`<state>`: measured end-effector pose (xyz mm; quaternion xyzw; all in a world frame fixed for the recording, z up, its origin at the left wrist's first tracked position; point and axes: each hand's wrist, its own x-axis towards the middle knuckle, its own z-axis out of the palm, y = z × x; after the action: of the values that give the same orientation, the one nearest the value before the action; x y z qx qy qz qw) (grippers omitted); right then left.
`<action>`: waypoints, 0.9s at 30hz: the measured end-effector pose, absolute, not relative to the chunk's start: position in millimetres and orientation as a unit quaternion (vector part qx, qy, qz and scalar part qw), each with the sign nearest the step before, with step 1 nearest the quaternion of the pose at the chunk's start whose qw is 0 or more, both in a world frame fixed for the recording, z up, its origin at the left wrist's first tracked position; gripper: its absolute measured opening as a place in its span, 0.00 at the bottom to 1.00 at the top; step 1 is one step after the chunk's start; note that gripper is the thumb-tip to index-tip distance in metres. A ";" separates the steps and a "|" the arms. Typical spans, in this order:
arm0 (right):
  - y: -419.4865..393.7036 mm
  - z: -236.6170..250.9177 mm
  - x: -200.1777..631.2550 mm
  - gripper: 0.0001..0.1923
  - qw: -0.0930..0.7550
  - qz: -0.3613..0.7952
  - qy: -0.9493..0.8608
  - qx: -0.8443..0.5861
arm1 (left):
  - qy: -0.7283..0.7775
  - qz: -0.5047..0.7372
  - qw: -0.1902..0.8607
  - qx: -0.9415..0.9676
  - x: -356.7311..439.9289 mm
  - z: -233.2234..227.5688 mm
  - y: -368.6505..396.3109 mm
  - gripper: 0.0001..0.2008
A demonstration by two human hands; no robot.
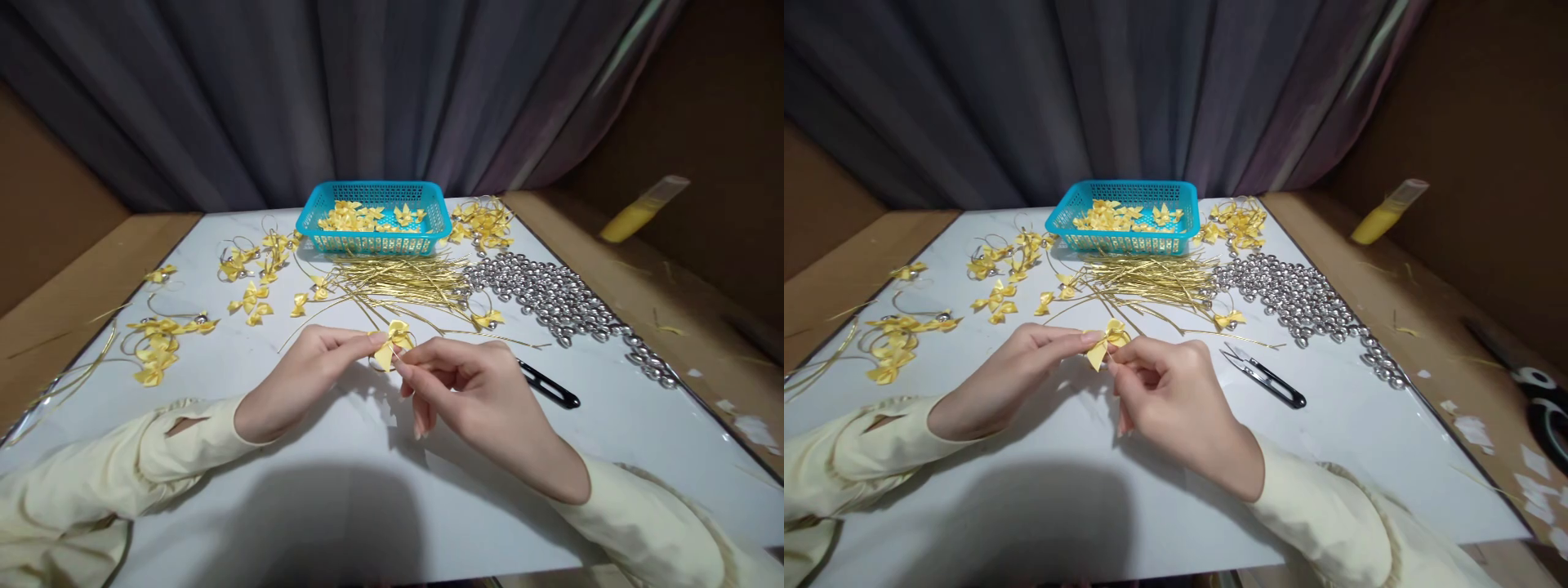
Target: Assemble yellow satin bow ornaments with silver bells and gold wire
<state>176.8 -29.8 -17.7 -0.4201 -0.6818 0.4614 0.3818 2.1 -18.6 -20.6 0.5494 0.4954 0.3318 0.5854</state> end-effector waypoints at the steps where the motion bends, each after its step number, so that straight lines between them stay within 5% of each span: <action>1: -30.1 -18.4 176.4 0.08 0.383 0.461 -0.680 -0.423 | 0.497 0.337 0.582 0.549 2.3 -21.0 -18.7 0.12; 27: -31.8 -25.2 174.6 0.07 0.425 0.443 -0.680 -0.401 | 0.491 0.361 0.385 0.693 4.8 -20.0 -23.7 0.16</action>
<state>174.6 -31.8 -25.2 -0.4007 -0.6797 0.4434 0.4252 4.8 -23.7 -20.0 0.6932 0.4906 0.3610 0.3854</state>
